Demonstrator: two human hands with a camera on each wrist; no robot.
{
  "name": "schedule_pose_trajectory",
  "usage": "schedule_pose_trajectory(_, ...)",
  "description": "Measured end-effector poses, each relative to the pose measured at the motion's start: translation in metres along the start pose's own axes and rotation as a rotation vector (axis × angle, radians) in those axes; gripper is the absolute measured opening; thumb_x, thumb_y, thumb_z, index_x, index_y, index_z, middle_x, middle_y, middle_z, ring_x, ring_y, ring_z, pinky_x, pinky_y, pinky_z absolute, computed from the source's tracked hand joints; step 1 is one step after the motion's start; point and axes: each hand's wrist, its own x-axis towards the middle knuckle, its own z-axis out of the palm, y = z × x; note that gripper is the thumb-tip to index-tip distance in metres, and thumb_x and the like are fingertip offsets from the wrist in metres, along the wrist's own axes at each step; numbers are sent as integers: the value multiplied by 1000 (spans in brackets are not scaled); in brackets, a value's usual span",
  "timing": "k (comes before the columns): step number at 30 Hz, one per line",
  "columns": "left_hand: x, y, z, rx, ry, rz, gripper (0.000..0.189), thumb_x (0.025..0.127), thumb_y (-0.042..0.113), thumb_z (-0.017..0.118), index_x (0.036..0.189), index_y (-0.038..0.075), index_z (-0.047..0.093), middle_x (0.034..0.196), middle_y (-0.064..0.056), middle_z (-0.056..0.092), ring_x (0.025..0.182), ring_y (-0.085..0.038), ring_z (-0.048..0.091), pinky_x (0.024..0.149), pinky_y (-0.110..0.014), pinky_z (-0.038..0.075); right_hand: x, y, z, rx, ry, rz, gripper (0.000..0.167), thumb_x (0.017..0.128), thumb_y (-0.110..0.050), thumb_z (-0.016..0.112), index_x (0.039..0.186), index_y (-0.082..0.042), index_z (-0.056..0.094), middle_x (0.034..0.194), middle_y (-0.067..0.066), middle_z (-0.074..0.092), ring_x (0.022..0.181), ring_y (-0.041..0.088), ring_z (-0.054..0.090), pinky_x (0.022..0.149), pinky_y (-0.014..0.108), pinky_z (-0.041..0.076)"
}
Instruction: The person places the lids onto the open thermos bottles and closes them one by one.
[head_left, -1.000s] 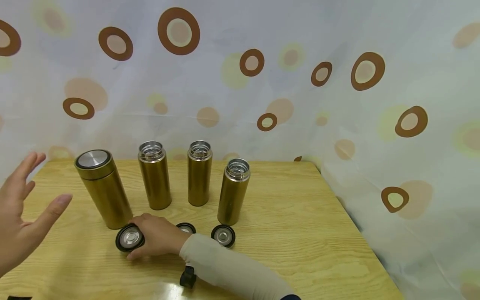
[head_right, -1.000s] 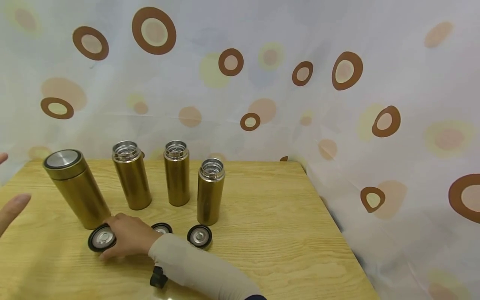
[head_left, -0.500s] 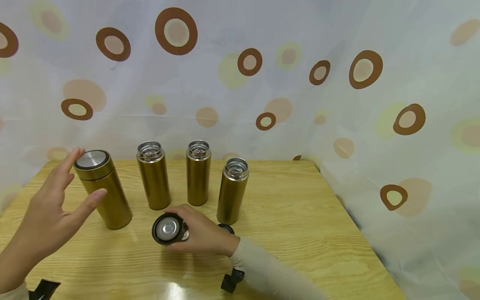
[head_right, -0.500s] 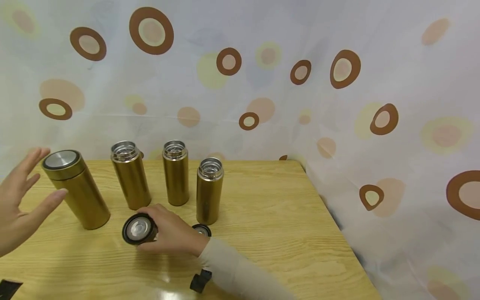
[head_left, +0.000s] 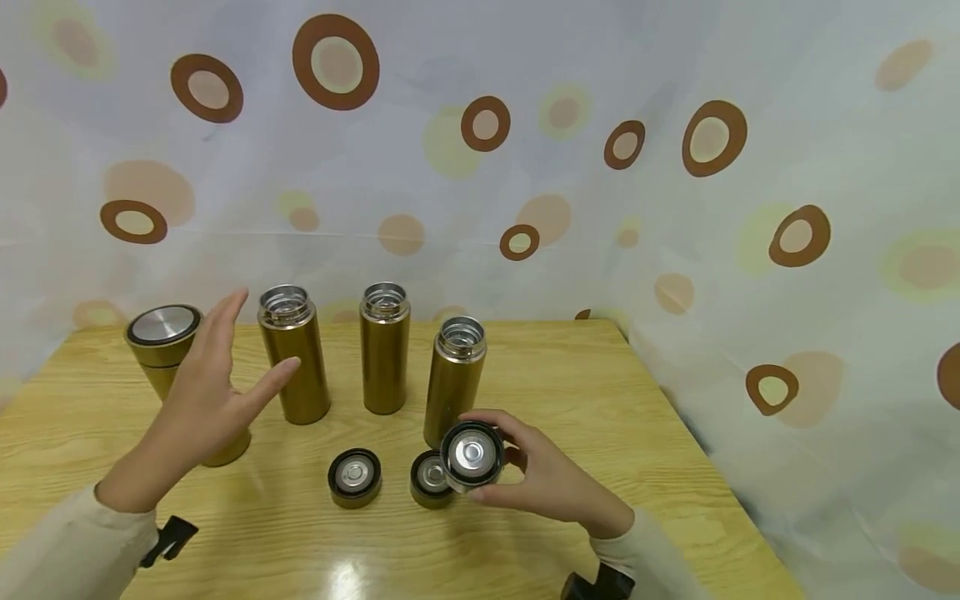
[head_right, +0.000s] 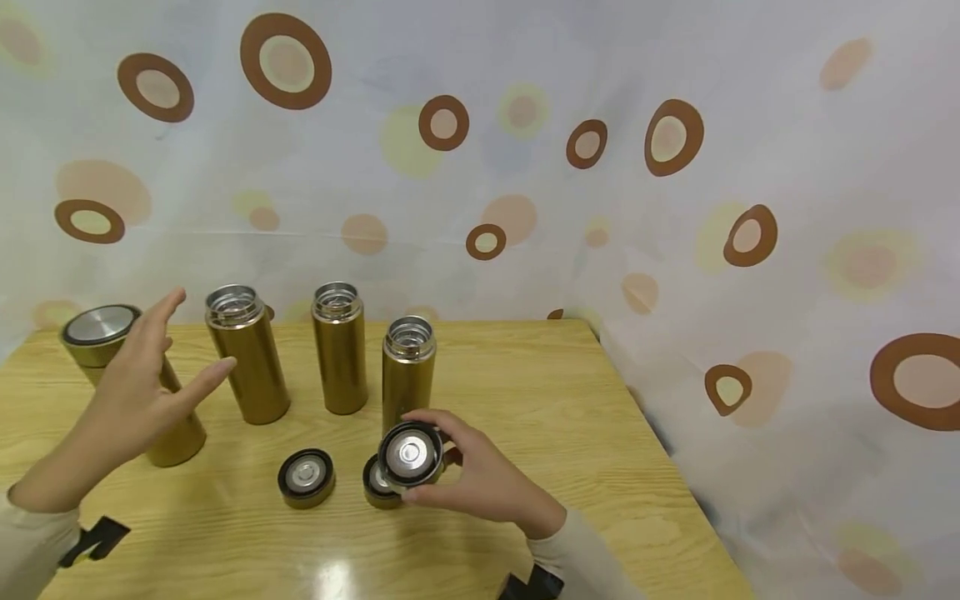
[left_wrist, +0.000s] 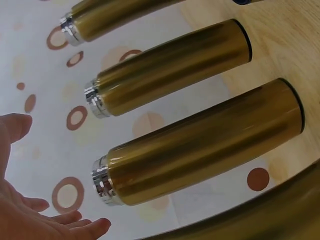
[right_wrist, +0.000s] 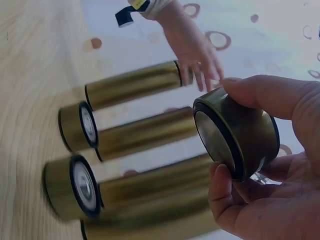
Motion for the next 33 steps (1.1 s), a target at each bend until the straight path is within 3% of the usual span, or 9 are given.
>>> schedule_pose_trajectory(6, 11, -18, 21, -26, 21, -59, 92, 92, 34, 65, 154, 6, 3, 156, -26, 10, 141, -47, 14, 109, -68, 16, -29, 5, -22, -102, 122, -46, 69, 80, -14, 79, 140, -14, 45, 133, 4, 53, 111, 14, 54, 86, 29, 52)
schedule_pose_trajectory(12, 17, -36, 41, -83, 66, -115, 96, 93, 34, 63, 153, 7, -7, 155, -28, 6, 142, -46, 11, 110, -67, 15, -43, 8, -35, -90, 168, -59, 68, 83, -7, 75, 142, -15, 43, 132, 8, 52, 115, 14, 53, 91, 27, 51)
schedule_pose_trajectory(19, 23, -54, 57, -172, 87, -162, 98, 93, 35, 62, 153, 10, -12, 154, -28, 7, 143, -44, 11, 111, -66, 15, -48, 8, -36, 64, 165, 43, 67, 85, -4, 71, 144, -15, 41, 139, 13, 47, 123, 14, 50, 100, 18, 43)
schedule_pose_trajectory(22, 25, -58, 60, -198, 82, -165, 95, 94, 33, 62, 153, 9, -8, 154, -28, 12, 140, -46, 17, 110, -67, 19, -47, 7, -36, 90, 176, 73, 66, 85, -4, 71, 144, -12, 41, 138, 14, 48, 122, 16, 52, 100, 17, 42)
schedule_pose_trajectory(26, 28, -61, 63, -212, 95, -143, 90, 94, 28, 62, 153, 7, -1, 151, -29, 22, 134, -49, 28, 104, -68, 29, -43, 5, -38, 101, 192, 80, 63, 84, -5, 72, 139, -7, 42, 133, 15, 50, 118, 17, 53, 99, 17, 43)
schedule_pose_trajectory(33, 28, -67, 66, -213, 109, -126, 88, 93, 25, 64, 153, 5, 2, 148, -29, 26, 132, -49, 33, 100, -68, 35, -38, 1, -38, 121, 208, 31, 60, 83, -1, 73, 135, 0, 43, 128, 15, 52, 115, 14, 53, 96, 19, 46)
